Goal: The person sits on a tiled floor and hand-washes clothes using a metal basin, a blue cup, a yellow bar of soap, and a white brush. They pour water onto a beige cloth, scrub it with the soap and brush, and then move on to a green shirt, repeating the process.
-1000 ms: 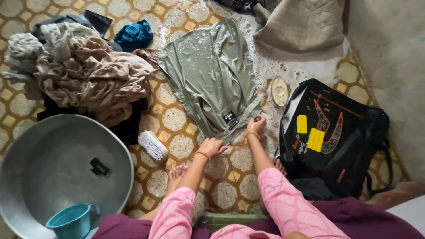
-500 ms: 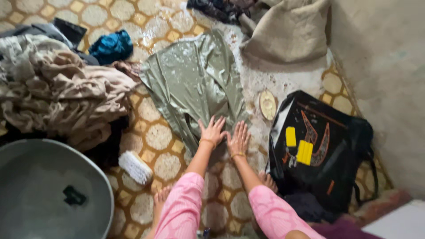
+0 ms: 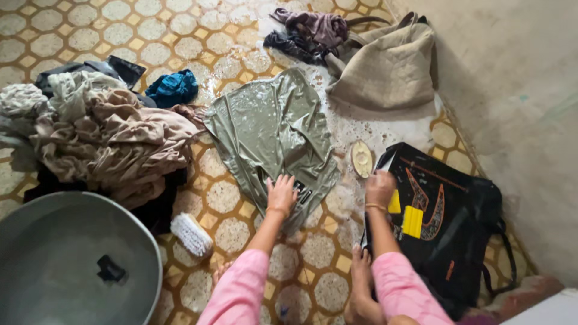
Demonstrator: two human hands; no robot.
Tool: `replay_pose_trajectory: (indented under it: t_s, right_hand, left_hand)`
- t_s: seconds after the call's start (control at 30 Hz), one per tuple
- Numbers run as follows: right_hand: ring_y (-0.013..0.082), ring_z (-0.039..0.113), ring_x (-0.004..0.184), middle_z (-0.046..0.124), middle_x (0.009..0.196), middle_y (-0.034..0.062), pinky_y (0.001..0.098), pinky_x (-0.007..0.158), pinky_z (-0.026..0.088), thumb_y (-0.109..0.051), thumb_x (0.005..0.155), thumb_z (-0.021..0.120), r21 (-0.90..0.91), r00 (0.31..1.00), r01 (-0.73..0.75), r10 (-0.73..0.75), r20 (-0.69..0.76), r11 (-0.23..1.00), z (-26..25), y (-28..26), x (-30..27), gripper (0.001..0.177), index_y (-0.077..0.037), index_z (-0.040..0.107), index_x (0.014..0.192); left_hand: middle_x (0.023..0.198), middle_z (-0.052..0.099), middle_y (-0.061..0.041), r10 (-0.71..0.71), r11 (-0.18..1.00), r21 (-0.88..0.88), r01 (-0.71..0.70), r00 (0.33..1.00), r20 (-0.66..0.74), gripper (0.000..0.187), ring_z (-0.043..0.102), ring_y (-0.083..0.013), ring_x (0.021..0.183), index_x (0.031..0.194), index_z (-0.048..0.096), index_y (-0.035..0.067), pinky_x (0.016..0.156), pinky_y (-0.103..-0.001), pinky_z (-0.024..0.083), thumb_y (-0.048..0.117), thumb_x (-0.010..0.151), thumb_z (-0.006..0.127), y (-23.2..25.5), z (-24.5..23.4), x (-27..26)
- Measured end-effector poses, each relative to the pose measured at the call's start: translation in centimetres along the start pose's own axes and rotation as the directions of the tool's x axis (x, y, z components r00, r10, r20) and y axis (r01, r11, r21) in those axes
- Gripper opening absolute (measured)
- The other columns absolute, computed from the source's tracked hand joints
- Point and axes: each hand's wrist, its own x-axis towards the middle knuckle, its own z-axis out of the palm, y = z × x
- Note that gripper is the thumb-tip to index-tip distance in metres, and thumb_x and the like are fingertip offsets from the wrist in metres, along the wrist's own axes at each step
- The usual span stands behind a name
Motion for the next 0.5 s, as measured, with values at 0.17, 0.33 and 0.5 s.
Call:
replay_pose_trajectory:
  t_s: [0.17, 0.33, 0.5]
  right_hand:
    - [0.0453, 0.049, 0.128, 0.056, 0.134, 0.0232, 0.0607, 0.093, 0.044, -0.038, 0.083, 0.078, -0.458, 0.772, -0.464, 0.599, 0.21, 0.758, -10.0, 6.4, -3.8, 0.061, -0.012, 0.059, 0.135]
    - [0.0505, 0.047, 0.128, 0.053, 0.136, 0.0281, 0.0595, 0.102, 0.044, -0.04, 0.081, 0.08, -0.461, 0.584, -0.604, 0.755, 0.299, 0.65, -10.5, 7.4, -5.4, 0.079, -0.017, 0.047, 0.149]
    - [0.04, 0.062, 0.119, 0.061, 0.137, 0.0199, 0.0526, 0.102, 0.051, -0.033, 0.082, 0.076, -0.164, 0.636, -0.748, 0.765, 0.098, 0.643, -8.2, 6.9, -4.7, 0.069, -0.02, 0.054, 0.147]
  left_hand:
    - [0.149, 0.05, -0.013, 0.087, 0.994, -0.058, -0.097, 0.984, -0.154, 0.062, 0.038, -0.032, 0.143, 0.14, 0.054, 0.013, 0.116, -0.065, 0.023, 0.034, 0.086, 0.072, -3.3, 2.3, -10.1]
    - [0.138, 0.06, -0.011, 0.097, 0.98, -0.132, -0.148, 0.938, -0.333, 0.044, 0.05, -0.0322, 0.136, 0.124, 0.066, 0.014, 0.108, -0.059, 0.036, 0.026, 0.083, 0.074, -4.9, -2.7, -10.3]
    - [0.117, 0.07, -0.018, -0.013, 0.974, -0.136, -0.18, 0.557, -0.83, 0.021, 0.065, -0.0372, 0.11, 0.108, 0.071, 0.002, 0.098, -0.044, 0.052, 0.011, 0.09, 0.061, -14.6, -14.3, -9.2]
